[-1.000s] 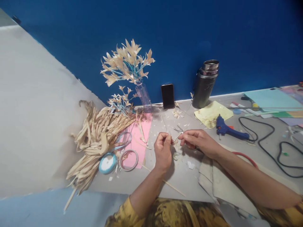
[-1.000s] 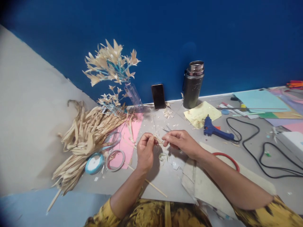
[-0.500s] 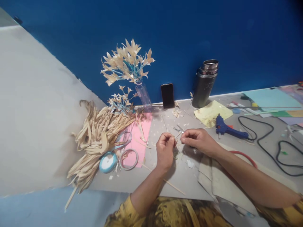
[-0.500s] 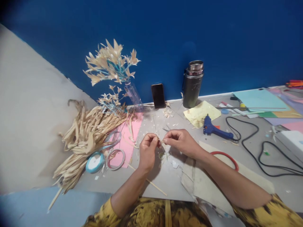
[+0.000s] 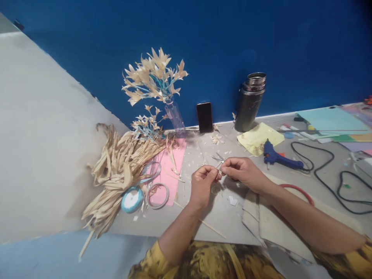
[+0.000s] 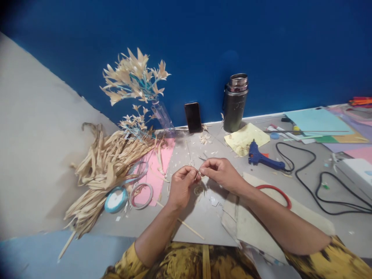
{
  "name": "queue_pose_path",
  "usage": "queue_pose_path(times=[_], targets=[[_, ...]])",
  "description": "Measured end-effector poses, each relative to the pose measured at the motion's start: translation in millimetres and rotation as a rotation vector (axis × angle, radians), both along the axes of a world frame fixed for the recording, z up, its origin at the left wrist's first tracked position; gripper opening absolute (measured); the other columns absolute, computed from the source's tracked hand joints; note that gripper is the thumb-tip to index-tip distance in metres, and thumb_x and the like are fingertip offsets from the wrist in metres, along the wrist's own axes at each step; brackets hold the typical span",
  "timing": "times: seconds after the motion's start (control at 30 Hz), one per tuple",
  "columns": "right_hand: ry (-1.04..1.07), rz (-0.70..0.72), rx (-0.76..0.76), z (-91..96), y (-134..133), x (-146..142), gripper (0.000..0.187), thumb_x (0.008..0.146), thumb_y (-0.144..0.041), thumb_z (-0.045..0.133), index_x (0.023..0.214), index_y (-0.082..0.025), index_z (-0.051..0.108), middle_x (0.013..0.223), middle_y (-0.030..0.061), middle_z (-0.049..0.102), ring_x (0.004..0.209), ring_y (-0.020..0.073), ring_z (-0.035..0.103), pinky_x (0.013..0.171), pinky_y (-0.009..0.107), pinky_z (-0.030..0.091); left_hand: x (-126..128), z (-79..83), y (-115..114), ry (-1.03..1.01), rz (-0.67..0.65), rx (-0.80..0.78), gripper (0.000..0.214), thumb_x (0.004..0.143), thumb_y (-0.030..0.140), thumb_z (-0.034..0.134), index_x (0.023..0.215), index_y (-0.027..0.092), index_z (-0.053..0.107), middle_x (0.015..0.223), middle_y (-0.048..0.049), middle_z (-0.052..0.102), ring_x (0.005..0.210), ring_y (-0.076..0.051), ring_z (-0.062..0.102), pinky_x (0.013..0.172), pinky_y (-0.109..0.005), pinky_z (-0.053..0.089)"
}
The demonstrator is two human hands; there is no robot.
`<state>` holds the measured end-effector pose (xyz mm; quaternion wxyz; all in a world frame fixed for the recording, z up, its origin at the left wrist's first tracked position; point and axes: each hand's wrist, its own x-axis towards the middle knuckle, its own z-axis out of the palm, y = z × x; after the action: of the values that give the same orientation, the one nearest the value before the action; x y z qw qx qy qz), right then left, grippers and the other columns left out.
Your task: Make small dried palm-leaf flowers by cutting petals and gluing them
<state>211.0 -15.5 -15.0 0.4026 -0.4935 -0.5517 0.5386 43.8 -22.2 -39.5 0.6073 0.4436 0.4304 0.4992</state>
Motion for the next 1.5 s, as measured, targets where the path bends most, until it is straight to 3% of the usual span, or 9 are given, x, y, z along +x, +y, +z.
queue_pose_path(times=[0.2, 0.57, 0.7, 0.8, 0.93, 1.03, 1.27, 1.5], targets=[[-0.140, -0.043, 0.170, 2.8, -2, -2, 0.023, 0.082, -0.040, 0.066, 0.076, -0.019, 0.073, 0.071, 0.0016, 0.071, 0.065, 0.0162, 0.060, 0.063, 0.027, 0.045, 1, -2.3, 0, -0.049, -0.038, -0.062, 0.023, 0.067, 0.034, 0.083, 0.073, 0.018, 0.069, 0.063, 0.0003, 0.062, 0.059, -0.010, 0.052, 0.060, -0.025, 0.042], [-0.269, 0.001, 0.434, 0.2, -6, -9, 0.024, 0.088, -0.031, 0.055, 0.086, -0.023, 0.077, 0.085, 0.0068, 0.077, 0.080, 0.0222, 0.069, 0.076, 0.033, 0.051, 1, -0.1, 0, 0.001, 0.085, 0.010, 0.017, 0.069, 0.029, 0.079, 0.071, 0.019, 0.066, 0.066, 0.0013, 0.059, 0.061, -0.011, 0.050, 0.061, -0.025, 0.042], [-0.226, 0.018, 0.369, -0.7, -6, -9, 0.025, 0.088, -0.034, 0.055, 0.086, -0.023, 0.078, 0.088, 0.0058, 0.078, 0.082, 0.0221, 0.069, 0.076, 0.032, 0.051, 2, 2.3, -1, 0.012, 0.126, 0.015, 0.024, 0.067, 0.029, 0.082, 0.072, 0.019, 0.060, 0.065, 0.0036, 0.055, 0.061, -0.010, 0.048, 0.059, -0.024, 0.041], [-0.163, 0.028, 0.253, -1.2, -6, -7, 0.026, 0.087, -0.038, 0.059, 0.088, -0.021, 0.078, 0.083, 0.0044, 0.076, 0.071, 0.0190, 0.065, 0.067, 0.029, 0.048, 2, 3.1, -2, -0.035, 0.121, 0.024, 0.026, 0.067, 0.028, 0.083, 0.080, 0.021, 0.061, 0.066, 0.0053, 0.053, 0.061, -0.009, 0.048, 0.059, -0.022, 0.041], [-0.039, 0.096, 0.041, -4.5, -4, -4, 0.033, 0.083, -0.048, 0.064, 0.086, -0.017, 0.076, 0.055, -0.0023, 0.057, 0.050, 0.0120, 0.047, 0.050, 0.025, 0.035, 2, 3.4, -2, -0.006, 0.049, 0.091, 0.019, 0.071, 0.027, 0.080, 0.087, 0.021, 0.073, 0.076, 0.0000, 0.059, 0.070, -0.012, 0.054, 0.065, -0.025, 0.045], [0.059, 0.130, -0.052, -9.6, -3, -2, 0.037, 0.081, -0.052, 0.068, 0.075, -0.016, 0.071, 0.051, -0.0047, 0.048, 0.048, 0.0095, 0.040, 0.048, 0.024, 0.030, 0, 3.8, -2, 0.021, 0.025, 0.150, 0.012, 0.073, 0.028, 0.080, 0.083, 0.022, 0.078, 0.083, -0.0033, 0.061, 0.078, -0.015, 0.057, 0.067, -0.027, 0.047], [0.100, 0.142, -0.107, -13.0, -2, 0, 0.038, 0.079, -0.053, 0.071, 0.079, -0.015, 0.073, 0.055, -0.0035, 0.050, 0.051, 0.0096, 0.041, 0.049, 0.023, 0.031, -2, 1.0, 1, -0.004, 0.011, 0.123, 0.012, 0.070, 0.028, 0.083, 0.080, 0.022, 0.081, 0.085, -0.0036, 0.059, 0.076, -0.014, 0.056, 0.064, -0.026, 0.047], [-0.038, 0.173, -0.013, -2.0, -3, 1, 0.030, 0.082, -0.042, 0.066, 0.088, -0.015, 0.077, 0.064, 0.0011, 0.063, 0.055, 0.0120, 0.048, 0.051, 0.024, 0.036, -5, -0.5, 4, -0.053, -0.017, 0.083, 0.005, 0.072, 0.024, 0.079, 0.075, 0.020, 0.079, 0.078, -0.0011, 0.058, 0.063, -0.010, 0.051, 0.060, -0.027, 0.041]])
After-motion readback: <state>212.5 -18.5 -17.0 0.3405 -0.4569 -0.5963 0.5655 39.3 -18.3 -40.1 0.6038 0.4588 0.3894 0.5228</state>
